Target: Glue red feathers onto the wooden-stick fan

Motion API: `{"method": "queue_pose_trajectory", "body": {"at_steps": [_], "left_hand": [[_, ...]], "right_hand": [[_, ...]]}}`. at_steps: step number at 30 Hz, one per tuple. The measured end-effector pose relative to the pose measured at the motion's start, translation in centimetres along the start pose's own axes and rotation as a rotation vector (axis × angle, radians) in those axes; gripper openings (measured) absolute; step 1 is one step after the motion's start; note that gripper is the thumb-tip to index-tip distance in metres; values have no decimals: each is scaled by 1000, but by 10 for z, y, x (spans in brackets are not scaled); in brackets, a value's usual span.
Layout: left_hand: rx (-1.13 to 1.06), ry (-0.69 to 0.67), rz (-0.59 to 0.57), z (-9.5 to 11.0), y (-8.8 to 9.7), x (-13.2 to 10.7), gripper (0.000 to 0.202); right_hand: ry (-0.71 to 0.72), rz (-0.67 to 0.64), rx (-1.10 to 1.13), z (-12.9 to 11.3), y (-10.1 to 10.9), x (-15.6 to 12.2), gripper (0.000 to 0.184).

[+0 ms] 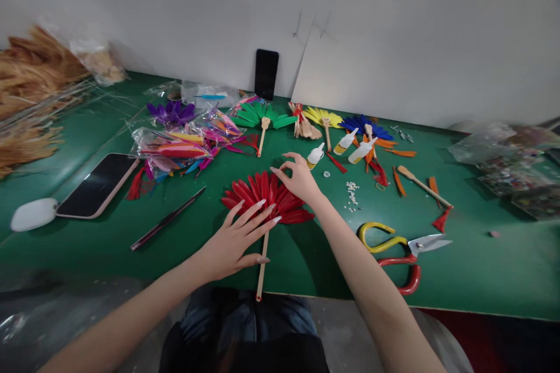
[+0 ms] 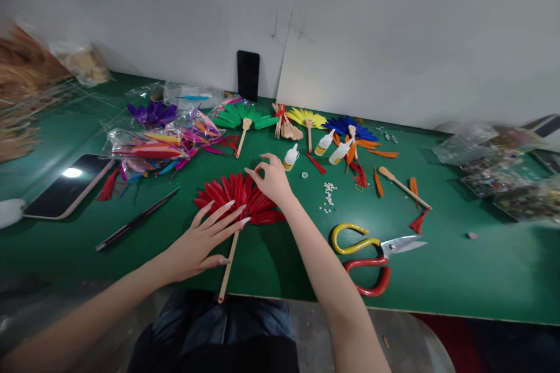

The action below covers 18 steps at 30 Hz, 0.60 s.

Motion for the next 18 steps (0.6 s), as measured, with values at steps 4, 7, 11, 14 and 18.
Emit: {"method": "queue_pose_trajectory", "body": {"at_steps": [4, 7, 11, 14, 18], "left_hand": [[-2, -1, -1, -1, -1, 0, 68], [2, -4, 1, -1, -1, 0, 67], [1, -6, 2, -1, -1, 0, 68], [10, -1, -3, -1, -1, 0, 67], [26, -9, -2, 1, -1, 0, 67]], "right_hand": [[-39, 6, 6, 4, -2, 1, 26], [-36, -13, 34, 3, -5, 1, 21], [-44, -16, 54, 4, -3, 1, 19], [-59, -32, 55, 7, -2, -1, 19], [-55, -42, 34, 8, 0, -3, 20]]}}
Point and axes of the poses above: each hand's wrist, its own x-axis towards the middle knuckle, its own y-axis out of the back of the hand, z = x × y, the point moved 10 cm from there along x, towards the middle knuckle, and after that the axes turned 6 degrees about -x, right-handed, at the moved point
